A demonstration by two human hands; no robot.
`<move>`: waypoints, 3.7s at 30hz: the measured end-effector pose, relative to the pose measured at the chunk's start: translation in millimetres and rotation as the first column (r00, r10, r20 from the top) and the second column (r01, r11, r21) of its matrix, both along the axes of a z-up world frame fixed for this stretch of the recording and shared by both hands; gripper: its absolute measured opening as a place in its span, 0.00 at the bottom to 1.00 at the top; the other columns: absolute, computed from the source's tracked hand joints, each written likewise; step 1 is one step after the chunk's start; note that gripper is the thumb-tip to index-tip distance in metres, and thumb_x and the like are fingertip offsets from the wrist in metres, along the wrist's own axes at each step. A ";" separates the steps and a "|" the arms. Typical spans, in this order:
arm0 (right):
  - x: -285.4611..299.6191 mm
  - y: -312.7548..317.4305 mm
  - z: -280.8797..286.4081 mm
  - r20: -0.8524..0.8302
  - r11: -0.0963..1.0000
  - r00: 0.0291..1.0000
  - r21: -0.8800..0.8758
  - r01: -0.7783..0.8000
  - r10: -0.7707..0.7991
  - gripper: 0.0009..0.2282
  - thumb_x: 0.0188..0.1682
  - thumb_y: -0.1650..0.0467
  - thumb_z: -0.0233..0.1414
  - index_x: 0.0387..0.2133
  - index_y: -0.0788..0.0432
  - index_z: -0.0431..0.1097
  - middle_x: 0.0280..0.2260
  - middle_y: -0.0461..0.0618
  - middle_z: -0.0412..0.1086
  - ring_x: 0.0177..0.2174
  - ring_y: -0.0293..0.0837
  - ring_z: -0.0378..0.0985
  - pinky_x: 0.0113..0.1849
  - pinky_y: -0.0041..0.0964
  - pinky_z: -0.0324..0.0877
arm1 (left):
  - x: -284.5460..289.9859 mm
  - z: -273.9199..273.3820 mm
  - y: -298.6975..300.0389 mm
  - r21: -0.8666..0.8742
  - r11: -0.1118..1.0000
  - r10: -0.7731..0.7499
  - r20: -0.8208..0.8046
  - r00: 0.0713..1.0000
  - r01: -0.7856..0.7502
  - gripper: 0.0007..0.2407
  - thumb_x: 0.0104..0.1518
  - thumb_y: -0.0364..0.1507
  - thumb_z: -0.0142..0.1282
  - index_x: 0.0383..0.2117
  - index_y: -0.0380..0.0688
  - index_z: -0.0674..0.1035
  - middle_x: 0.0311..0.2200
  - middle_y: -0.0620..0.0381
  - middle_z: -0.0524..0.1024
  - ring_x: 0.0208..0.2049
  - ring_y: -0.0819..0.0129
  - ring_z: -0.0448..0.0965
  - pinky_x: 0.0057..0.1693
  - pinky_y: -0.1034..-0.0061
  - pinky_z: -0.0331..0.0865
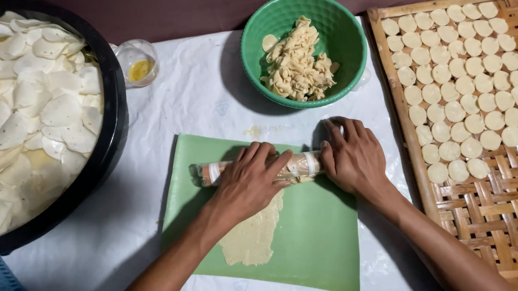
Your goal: Roll out cracker dough and cut into small circles using a circular tool.
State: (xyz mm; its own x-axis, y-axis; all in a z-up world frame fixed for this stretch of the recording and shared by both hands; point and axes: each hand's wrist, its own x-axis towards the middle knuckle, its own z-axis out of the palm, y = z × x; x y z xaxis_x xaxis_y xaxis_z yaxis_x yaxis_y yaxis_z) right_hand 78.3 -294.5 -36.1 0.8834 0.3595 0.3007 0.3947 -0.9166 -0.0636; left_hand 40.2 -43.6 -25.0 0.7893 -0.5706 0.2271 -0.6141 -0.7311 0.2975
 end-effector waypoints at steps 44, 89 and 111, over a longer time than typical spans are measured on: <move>-21.9 -3.2 2.4 -0.234 0.994 0.971 0.087 0.071 -0.049 0.34 0.57 0.54 0.38 0.71 0.65 0.46 0.68 0.70 0.49 0.68 0.64 0.47 0.64 0.56 0.44 | -5.7 8.4 -20.1 0.058 0.903 0.429 -0.057 0.902 -0.426 0.30 0.66 0.44 0.42 0.68 0.29 0.61 0.71 0.28 0.47 0.73 0.36 0.40 0.69 0.31 0.29; -21.2 -2.3 16.9 -0.324 0.979 0.945 0.175 0.107 -0.045 0.39 0.57 0.49 0.36 0.71 0.68 0.40 0.70 0.73 0.41 0.69 0.64 0.35 0.67 0.54 0.35 | -16.3 13.3 -23.6 0.063 0.883 0.470 -0.108 0.876 -0.466 0.31 0.69 0.43 0.39 0.69 0.26 0.57 0.71 0.26 0.44 0.73 0.32 0.36 0.69 0.32 0.29; -121.2 -20.4 -16.6 0.094 0.998 0.995 0.046 0.034 -0.038 0.35 0.54 0.49 0.41 0.66 0.63 0.63 0.64 0.64 0.65 0.63 0.62 0.64 0.62 0.53 0.57 | -108.5 -10.5 -48.7 0.010 0.872 0.480 0.170 0.861 -0.489 0.27 0.69 0.41 0.31 0.64 0.28 0.67 0.66 0.32 0.63 0.69 0.43 0.60 0.70 0.41 0.46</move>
State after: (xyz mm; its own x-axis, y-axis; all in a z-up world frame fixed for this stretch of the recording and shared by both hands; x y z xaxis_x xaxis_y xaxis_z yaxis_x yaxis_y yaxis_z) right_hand -42.9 -314.9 -52.7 0.8620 0.3125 0.3992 0.3680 -0.9273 -0.0685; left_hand -68.3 -92.3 -35.4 0.9253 -0.1397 0.3525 -0.2140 -0.9598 0.1816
